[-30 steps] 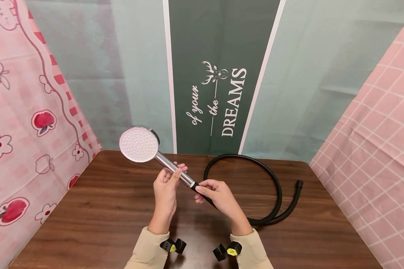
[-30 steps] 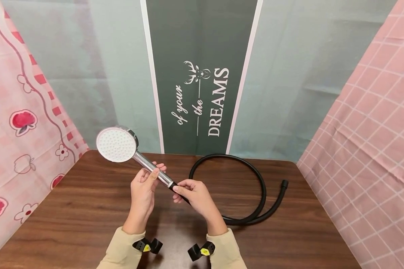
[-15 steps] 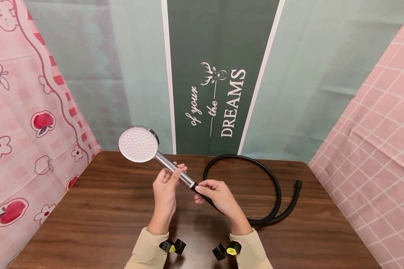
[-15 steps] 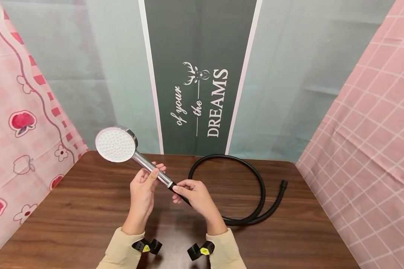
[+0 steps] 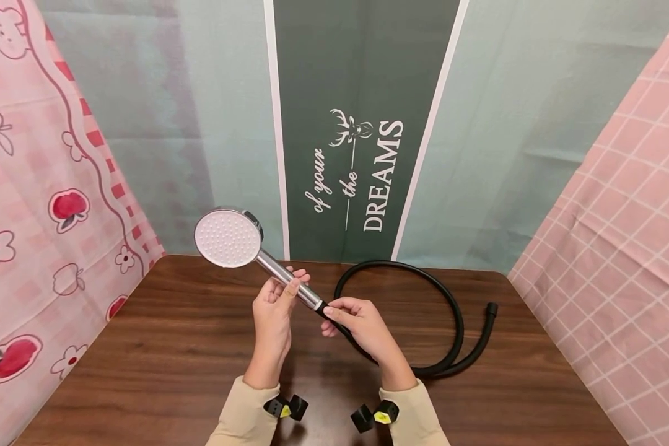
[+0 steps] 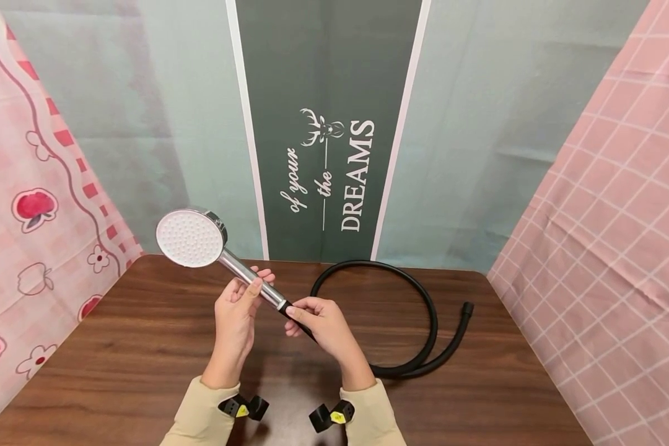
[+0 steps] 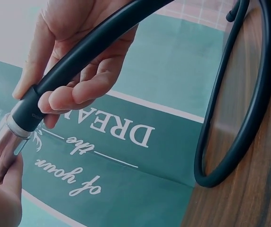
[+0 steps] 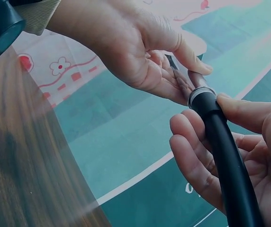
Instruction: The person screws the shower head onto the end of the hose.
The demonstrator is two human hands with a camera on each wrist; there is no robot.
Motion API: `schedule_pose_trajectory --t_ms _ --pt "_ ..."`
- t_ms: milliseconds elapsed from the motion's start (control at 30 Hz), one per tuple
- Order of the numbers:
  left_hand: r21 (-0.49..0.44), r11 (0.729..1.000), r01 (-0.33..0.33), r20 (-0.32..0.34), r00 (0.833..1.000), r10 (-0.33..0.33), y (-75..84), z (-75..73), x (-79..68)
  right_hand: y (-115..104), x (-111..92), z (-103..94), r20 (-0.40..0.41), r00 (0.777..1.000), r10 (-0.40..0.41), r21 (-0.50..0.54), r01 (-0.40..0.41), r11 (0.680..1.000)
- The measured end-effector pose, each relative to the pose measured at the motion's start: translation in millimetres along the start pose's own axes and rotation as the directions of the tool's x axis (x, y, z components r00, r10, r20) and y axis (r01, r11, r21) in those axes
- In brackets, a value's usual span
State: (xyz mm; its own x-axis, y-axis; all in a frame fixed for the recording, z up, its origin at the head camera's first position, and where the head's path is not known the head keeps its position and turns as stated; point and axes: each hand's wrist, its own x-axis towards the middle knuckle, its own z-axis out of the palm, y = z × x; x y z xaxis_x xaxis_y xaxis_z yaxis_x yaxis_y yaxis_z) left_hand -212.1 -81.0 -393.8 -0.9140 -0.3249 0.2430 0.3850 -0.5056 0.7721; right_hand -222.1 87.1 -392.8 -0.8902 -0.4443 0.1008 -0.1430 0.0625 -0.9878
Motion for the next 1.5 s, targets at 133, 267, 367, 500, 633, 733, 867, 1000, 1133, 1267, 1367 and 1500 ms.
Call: schedule_pose_trajectory --t_ms 133,267,367,500,633,733,867,1000,1133,1267,1367,1500 --pt "-0.01 1.0 -0.003 0.009 1.0 0.003 0.8 0.1 0.3 -0.2 -0.4 1.1 -0.006 1.0 -0.018 0.003 0.018 1.0" --pt "-0.015 1.0 0.001 0.008 1.0 -0.001 0.5 -0.1 0.5 0.0 0.1 0.4 -0.001 1.0 -0.024 -0.008 0.024 1.0" --pt "-0.017 1.0 0.004 0.01 1.0 -0.003 0.5 0.3 0.9 -1.1 0.6 -0.8 0.005 1.0 -0.016 -0.024 0.016 1.0" --pt "-0.018 1.0 0.004 0.017 1.0 -0.003 0.0 0.3 1.7 -4.0 0.1 -1.5 0.011 1.0 0.016 -0.034 -0.016 0.999" --pt "-0.01 1.0 0.001 0.019 1.0 -0.001 -0.6 -0.9 1.8 -4.7 -0.8 -1.8 0.032 0.999 0.041 -0.047 -0.04 0.998" --pt "0.002 1.0 -0.005 0.019 1.0 0.005 -0.9 -1.5 1.9 -3.1 -1.2 -2.1 0.045 0.998 0.04 -0.091 -0.035 0.995" --pt "0.004 1.0 -0.013 0.019 1.0 0.013 -0.5 -1.9 2.2 0.7 0.3 -1.1 0.025 0.999 0.029 -0.138 -0.026 0.99" --pt "0.006 1.0 -0.018 0.021 1.0 0.018 0.2 -2.4 2.3 2.3 2.3 1.1 -0.017 0.999 0.038 -0.088 -0.039 0.995" --pt "0.014 1.0 -0.013 0.018 1.0 0.013 -0.3 -2.2 2.1 0.9 1.8 1.6 -0.043 0.998 0.042 -0.043 -0.043 0.998" --pt "0.014 1.0 -0.013 0.017 1.0 0.012 -0.4 -2.7 2.4 -1.5 0.8 2.7 -0.054 0.998 0.024 -0.049 -0.027 0.998" --pt "0.012 1.0 -0.014 0.017 1.0 0.014 -0.2 -3.1 2.1 -2.1 0.7 3.4 -0.064 0.998 0.01 -0.052 -0.014 0.999" --pt "0.007 1.0 -0.011 0.016 1.0 0.011 0.5 -3.3 1.6 -2.0 0.9 4.0 -0.081 0.997 0.006 -0.046 -0.01 0.999"
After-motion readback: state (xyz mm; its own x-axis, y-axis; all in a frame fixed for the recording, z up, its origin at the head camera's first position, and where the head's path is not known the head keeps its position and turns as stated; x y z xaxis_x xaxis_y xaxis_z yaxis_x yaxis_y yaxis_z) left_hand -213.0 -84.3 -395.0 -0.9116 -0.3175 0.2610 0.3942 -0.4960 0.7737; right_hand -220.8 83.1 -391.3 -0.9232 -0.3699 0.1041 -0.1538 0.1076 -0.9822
